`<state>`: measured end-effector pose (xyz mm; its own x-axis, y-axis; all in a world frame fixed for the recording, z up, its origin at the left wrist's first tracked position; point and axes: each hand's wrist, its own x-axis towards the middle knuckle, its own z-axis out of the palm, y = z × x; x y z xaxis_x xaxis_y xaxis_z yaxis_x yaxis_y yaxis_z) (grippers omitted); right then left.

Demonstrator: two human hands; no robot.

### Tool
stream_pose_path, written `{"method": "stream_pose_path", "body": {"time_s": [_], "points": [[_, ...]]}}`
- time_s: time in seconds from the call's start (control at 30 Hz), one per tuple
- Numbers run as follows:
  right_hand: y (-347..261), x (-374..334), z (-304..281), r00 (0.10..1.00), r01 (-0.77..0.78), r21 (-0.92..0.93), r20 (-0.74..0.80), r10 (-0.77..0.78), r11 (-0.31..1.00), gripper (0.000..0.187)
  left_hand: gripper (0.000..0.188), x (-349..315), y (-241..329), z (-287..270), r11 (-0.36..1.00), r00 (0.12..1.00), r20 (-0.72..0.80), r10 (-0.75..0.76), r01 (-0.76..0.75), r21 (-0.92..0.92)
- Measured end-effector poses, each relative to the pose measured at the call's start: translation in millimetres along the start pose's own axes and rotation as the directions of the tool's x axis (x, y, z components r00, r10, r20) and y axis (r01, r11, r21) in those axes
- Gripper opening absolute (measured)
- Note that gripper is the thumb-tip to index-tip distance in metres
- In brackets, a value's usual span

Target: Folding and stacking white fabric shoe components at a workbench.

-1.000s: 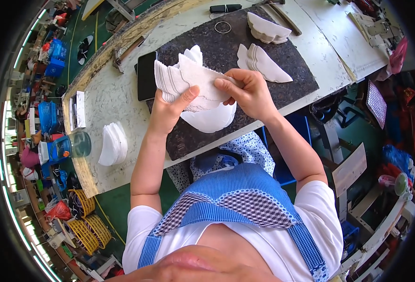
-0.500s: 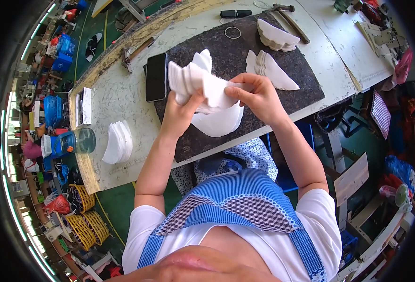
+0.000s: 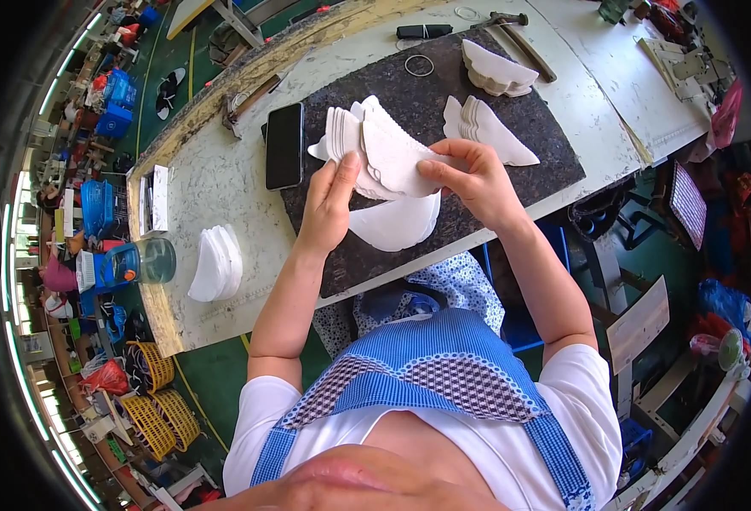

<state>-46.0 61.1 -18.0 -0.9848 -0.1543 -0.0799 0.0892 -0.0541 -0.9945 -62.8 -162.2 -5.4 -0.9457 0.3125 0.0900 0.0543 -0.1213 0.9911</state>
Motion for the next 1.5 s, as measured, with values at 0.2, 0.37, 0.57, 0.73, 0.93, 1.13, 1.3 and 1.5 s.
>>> {"method": "stream_pose_path", "body": {"time_s": [0.2,0.37,0.57,0.73,0.93,1.13,1.3,1.5], "points": [[-4.9,-5.8,5.1,1.000,0.019,0.015,0.025,-0.019,1.000,0.028,0.028,3.9,-16.9,1.9,0.991,0.989,-0.086,0.120,-0.114,0.072],[-6.7,-6.6,-1.3,0.995,-0.002,-0.054,0.102,0.007,0.999,0.027,0.018,0.6,-1.5,-7.7,0.934,0.969,0.111,-0.219,0.241,-0.264],[0.6,-7.3,7.1,0.999,0.041,-0.006,0.029,-0.041,0.999,0.028,0.021,2.9,-12.7,9.7,0.987,0.982,-0.188,-0.001,-0.029,-0.159],[0.3,-8.4,4.6,0.992,0.056,-0.070,0.113,-0.048,0.996,0.028,0.022,0.9,-13.9,10.6,0.989,0.983,-0.178,-0.050,0.024,-0.146],[1.8,-4.7,-5.3,0.997,-0.058,-0.041,0.044,0.060,0.997,0.029,0.029,4.8,-11.4,-4.0,0.950,0.989,0.009,-0.150,0.147,-0.275],[-3.3,-3.0,10.9,0.996,-0.011,-0.023,0.087,0.013,1.000,0.029,0.036,6.0,-16.7,5.7,0.999,0.992,-0.123,0.037,-0.033,0.035],[2.0,-6.2,1.4,0.997,-0.055,-0.053,-0.065,0.051,0.997,0.028,0.035,7.4,-28.3,-7.7,0.996,0.997,0.041,-0.068,0.070,-0.047],[-9.2,-12.3,5.5,0.997,-0.047,-0.072,0.051,0.051,0.996,0.022,0.012,-1.9,-33.1,6.6,0.990,0.991,-0.066,0.118,-0.112,0.090]]}}
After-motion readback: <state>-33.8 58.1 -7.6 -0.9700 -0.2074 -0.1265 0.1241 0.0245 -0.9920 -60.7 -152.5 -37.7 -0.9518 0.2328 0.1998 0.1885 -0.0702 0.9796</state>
